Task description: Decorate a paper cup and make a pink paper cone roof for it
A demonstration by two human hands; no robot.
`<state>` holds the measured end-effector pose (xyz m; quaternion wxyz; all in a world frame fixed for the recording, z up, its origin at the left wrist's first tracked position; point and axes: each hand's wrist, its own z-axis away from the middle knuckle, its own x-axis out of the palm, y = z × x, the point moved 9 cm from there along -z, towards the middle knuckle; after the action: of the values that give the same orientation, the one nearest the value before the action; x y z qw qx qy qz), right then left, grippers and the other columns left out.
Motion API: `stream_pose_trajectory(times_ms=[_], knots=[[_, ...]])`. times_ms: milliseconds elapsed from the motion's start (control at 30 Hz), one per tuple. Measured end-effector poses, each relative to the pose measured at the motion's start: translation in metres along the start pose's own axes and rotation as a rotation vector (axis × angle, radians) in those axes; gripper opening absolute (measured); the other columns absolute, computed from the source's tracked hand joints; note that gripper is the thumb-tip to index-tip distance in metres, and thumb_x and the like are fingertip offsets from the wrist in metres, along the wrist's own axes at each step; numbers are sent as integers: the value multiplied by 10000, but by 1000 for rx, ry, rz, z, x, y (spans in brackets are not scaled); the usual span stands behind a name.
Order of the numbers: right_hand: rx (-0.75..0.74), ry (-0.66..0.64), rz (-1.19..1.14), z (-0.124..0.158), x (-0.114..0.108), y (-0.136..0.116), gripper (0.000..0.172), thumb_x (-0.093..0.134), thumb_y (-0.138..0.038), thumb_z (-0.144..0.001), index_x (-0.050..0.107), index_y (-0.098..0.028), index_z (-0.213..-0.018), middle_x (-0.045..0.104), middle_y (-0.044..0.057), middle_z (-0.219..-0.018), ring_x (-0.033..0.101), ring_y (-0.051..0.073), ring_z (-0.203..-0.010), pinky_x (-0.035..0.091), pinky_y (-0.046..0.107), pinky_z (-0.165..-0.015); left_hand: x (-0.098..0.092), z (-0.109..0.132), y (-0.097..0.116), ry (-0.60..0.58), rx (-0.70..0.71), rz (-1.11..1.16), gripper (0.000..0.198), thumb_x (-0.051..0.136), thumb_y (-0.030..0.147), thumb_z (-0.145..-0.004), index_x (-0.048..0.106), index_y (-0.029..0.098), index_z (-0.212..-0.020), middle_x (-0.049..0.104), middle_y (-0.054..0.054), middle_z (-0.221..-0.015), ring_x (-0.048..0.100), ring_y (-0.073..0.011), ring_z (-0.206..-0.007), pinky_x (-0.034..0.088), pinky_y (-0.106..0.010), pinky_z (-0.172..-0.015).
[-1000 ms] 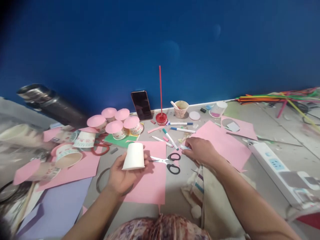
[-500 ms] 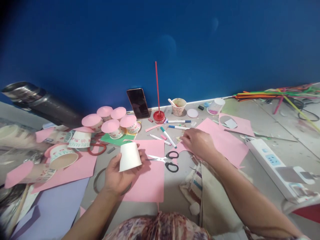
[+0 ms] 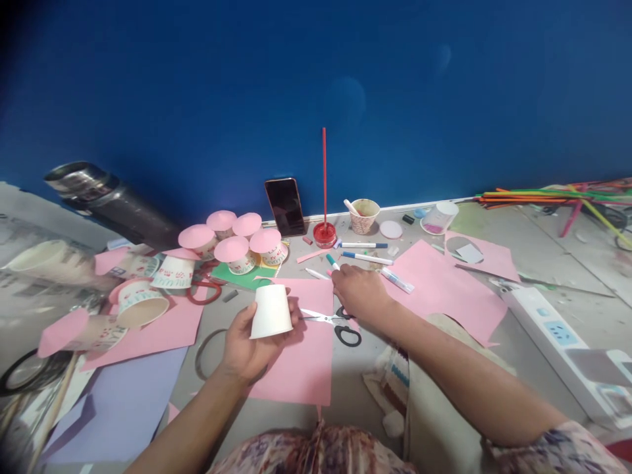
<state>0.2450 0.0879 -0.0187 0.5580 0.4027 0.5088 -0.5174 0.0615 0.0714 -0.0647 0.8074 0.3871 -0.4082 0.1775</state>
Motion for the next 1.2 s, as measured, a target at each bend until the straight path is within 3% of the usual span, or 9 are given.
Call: stream_pose_trajectory(times_ms=[467, 600, 667, 700, 767, 833, 1033, 1100, 1200], knots=[[138, -7, 19, -6, 6, 0, 247, 483, -171, -951, 692, -83, -1050, 735, 216, -1047, 750, 331, -918, 454, 327, -654, 3, -1, 5, -23, 13, -11, 583, 683, 374, -863, 595, 84, -1362, 758, -167, -1053, 733, -314, -889, 571, -445, -835], [200, 23, -69, 2, -5, 11, 269, 495, -232, -956, 673, -117, -1123, 756, 121, -840, 748, 275, -775, 458, 306, -632, 2, -1, 6, -13, 8, 26, 526, 650, 378, -886, 618, 93, -1328, 761, -147, -1026, 739, -310, -866, 585, -438, -785], [193, 79, -246, 10, -14, 17, 288, 480, -253, -964, 660, -184, -1178, 726, 23, -730, 714, 202, -676, 462, 269, -608, 3, -2, 5, -18, -11, 50, 475, 611, 387, -912, 639, 92, -1283, 758, -149, -1028, 739, -310, -861, 595, -443, -756], [187, 160, -452, 16, -22, 22, 289, 488, -263, -959, 669, -206, -1176, 713, -3, -711, 688, 178, -636, 465, 258, -593, 4, -2, 3, -27, -28, 56, 463, 590, 395, -926, 645, 89, -1269, 756, -157, -1039, 740, -316, -869, 599, -453, -747], [173, 322, -842, 30, -35, 33, 264, 528, -315, -950, 710, -214, -1113, 709, -10, -711, 650, 160, -609, 471, 256, -568, 6, -2, 0, -56, -60, 50, 468, 548, 417, -953, 646, 86, -1268, 753, -177, -1056, 740, -339, -891, 605, -485, -736], [182, 436, -1075, 44, -43, 44, 236, 631, -354, -916, 745, -212, -1068, 715, -6, -705, 589, 137, -562, 450, 248, -524, 7, -1, -2, -84, -71, 34, 492, 529, 450, -966, 638, 92, -1285, 750, -185, -1058, 740, -358, -904, 607, -509, -724], [156, 475, -1628, 54, -36, 47, 258, 803, -430, -829, 780, -232, -992, 659, -21, -626, 439, 82, -467, 350, 228, -442, 9, 1, -3, -116, -43, 11, 530, 614, 494, -918, 614, 124, -1297, 734, -150, -1064, 731, -325, -856, 605, -477, -681], [157, 465, -1718, 52, -30, 49, 314, 857, -458, -769, 790, -231, -975, 639, -24, -618, 449, 84, -474, 352, 233, -441, 9, 1, -3, -100, -49, 9, 502, 622, 461, -910, 622, 118, -1277, 733, -145, -1043, 725, -311, -846, 597, -445, -663], [176, 542, -1652, 56, -33, 62, 334, 906, -464, -726, 799, -214, -920, 581, -38, -577, 463, 96, -500, 363, 239, -448, 6, 1, 2, -44, -17, 24, 452, 619, 421, -908, 646, 105, -1231, 734, -139, -1003, 713, -283, -831, 582, -407, -665]])
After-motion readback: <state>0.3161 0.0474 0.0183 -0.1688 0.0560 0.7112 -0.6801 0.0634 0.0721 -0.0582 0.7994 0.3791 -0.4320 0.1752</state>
